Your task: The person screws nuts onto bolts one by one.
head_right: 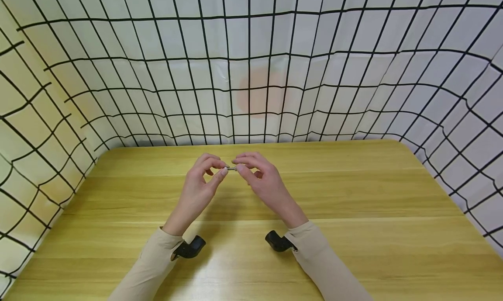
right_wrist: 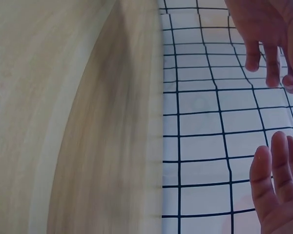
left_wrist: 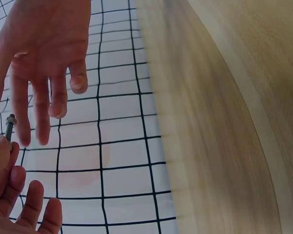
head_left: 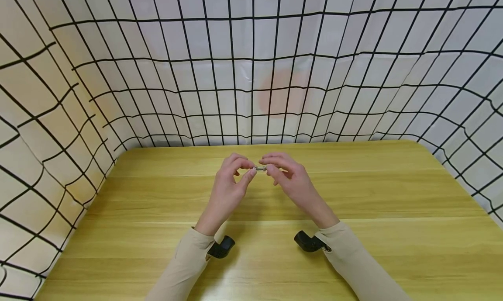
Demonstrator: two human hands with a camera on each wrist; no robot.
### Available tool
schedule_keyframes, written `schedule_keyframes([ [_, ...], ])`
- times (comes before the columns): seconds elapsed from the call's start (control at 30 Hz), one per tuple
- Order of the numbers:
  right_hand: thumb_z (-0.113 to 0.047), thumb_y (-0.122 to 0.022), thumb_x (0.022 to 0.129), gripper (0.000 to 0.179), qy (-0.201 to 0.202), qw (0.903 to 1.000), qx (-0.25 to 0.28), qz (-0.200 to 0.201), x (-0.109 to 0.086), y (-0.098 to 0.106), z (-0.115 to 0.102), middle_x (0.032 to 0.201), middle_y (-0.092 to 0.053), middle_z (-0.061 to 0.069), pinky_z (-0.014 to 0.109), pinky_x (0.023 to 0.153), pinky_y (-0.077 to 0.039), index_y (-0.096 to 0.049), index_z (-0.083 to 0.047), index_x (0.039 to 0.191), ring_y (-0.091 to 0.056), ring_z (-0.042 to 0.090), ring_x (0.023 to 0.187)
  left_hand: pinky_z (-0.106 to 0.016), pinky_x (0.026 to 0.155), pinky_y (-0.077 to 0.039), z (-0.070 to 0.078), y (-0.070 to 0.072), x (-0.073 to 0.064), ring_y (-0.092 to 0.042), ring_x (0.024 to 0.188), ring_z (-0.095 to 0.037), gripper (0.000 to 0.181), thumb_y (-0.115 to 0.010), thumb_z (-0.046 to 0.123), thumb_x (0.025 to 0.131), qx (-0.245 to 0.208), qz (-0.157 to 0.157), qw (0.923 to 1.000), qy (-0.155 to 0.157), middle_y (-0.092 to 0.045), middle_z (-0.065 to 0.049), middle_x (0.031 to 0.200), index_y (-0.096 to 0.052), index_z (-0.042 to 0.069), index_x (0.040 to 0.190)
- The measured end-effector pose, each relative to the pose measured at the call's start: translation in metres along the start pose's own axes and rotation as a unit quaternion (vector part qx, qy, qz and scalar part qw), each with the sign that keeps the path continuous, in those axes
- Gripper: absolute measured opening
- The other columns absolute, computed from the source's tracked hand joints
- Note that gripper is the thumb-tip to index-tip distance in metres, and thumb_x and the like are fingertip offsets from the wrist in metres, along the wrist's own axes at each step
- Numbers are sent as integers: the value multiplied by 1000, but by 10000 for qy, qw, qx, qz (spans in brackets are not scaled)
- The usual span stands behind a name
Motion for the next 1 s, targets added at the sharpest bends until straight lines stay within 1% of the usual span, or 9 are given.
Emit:
schedule_keyframes([
  [0.1,-4,-61,96,31,3,10000,-93,-2,-1,1,-1,131,-55,12,35,72,-50,-61,2,126,-56,29,97,-43,79,-43,-1,0,0,-51,98,-14,5,-68,10,94,29,13,10000,21,-57,3,99,-68,6,95],
  [0.17,-1,-66,93,32,55,9998,-176,42,-1,1,-2,131,-55,10,34,74,-50,-61,0,125,-57,28,95,-42,79,-42,0,1,0,-51,98,-14,6,-68,11,94,51,35,10000,14,-57,2,99,-68,6,95],
  [0.23,1,-68,91,30,152,9996,-209,90,-1,1,-3,129,-55,10,34,74,-51,-63,-1,120,-58,27,93,-41,79,-42,0,1,0,-52,98,-15,6,-68,12,94,72,46,10000,18,-57,2,99,-68,6,95],
  [0.37,4,-67,90,20,319,9990,-246,218,-1,1,-5,124,-55,10,34,73,-52,-65,1,110,-59,25,92,-41,79,-42,-1,1,0,-52,98,-15,5,-68,11,94,86,57,9999,36,-57,2,99,-68,7,95],
  [0.5,6,-66,90,16,389,9984,-271,309,-1,2,-7,119,-56,11,32,71,-52,-65,3,106,-59,25,92,-43,79,-43,-1,1,0,-51,98,-14,5,-68,11,94,55,24,10000,74,-57,3,99,-68,7,95],
  [0.6,6,-66,90,15,406,9981,-297,356,-2,2,-8,118,-56,11,30,70,-52,-66,2,105,-60,25,92,-43,79,-43,-1,0,0,-51,98,-15,5,-68,12,94,9,11,10000,81,-57,3,99,-68,7,95],
  [0.83,7,-67,89,15,460,9980,-278,344,-2,1,-8,116,-57,15,29,67,-50,-66,5,105,-59,29,90,-43,78,-42,-1,0,0,-51,97,-15,5,-67,12,95,22,40,9999,123,-57,2,99,-68,6,94],
  [1.0,5,-68,90,15,399,9982,-302,321,-2,2,-7,114,-58,12,30,68,-50,-67,3,104,-58,26,89,-43,79,-42,-2,0,0,-51,98,-16,5,-67,10,94,40,43,9998,166,-57,1,99,-68,6,94],
])
Point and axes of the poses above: each hand's wrist, its own x-axis towards the middle knuckle, its own y-axis out of the back of the hand, z = x × y, the point moved 7 cm from there along x, towards the middle knuckle
